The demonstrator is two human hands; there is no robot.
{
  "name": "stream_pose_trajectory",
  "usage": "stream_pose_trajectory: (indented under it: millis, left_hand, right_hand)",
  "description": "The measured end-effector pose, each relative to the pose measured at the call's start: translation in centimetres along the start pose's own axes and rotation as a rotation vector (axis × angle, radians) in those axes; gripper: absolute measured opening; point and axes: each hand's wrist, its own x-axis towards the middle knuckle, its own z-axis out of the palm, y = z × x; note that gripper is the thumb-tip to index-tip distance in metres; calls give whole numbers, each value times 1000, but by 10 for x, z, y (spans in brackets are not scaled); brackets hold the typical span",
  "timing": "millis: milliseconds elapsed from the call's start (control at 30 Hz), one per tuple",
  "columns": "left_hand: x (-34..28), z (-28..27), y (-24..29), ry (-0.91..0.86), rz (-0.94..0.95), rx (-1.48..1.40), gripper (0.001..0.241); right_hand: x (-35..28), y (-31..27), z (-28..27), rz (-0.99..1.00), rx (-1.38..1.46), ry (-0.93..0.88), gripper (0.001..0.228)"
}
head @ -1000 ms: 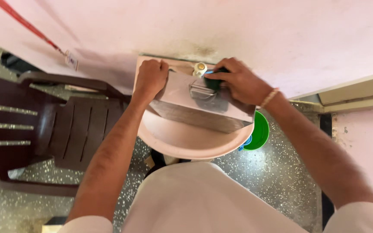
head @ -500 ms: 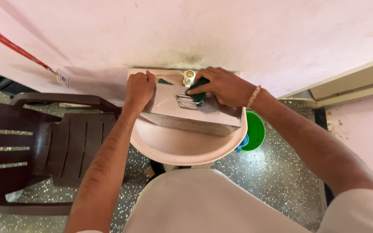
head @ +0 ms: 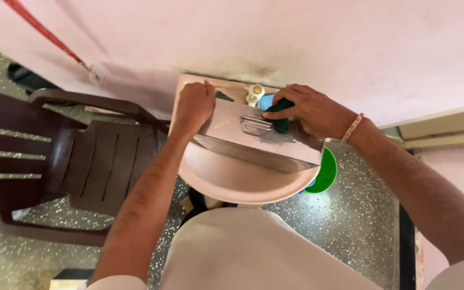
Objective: The person scrubs a rectangular metal box with a green sponge over a pink sink, repeatedly flipping the box to clean all sides. They pour water from a blue jug onto the box and continue scrubbing until the surface appears wet and cleaner.
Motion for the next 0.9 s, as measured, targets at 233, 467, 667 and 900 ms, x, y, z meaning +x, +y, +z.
stream_pose_trajectory:
  millis: [233,467,667,900]
  left_hand:
    - [-4,-14,19,-31,-96,-58,55]
    - [-6,-16,15,-21,-87,-71,54]
    - [-6,-13,17,3,-52,-38,54]
    - [-9,-16,20,-24,-87,-40,54]
  right_hand:
    - [55,-13,1,-70,-95,-73,78]
    - [61,-13,-2,-64,-124,-141,71]
    - [-3,-7,-22,-75,-127,-138,53]
    - [22,-8,-16,-16,-173,-286,77]
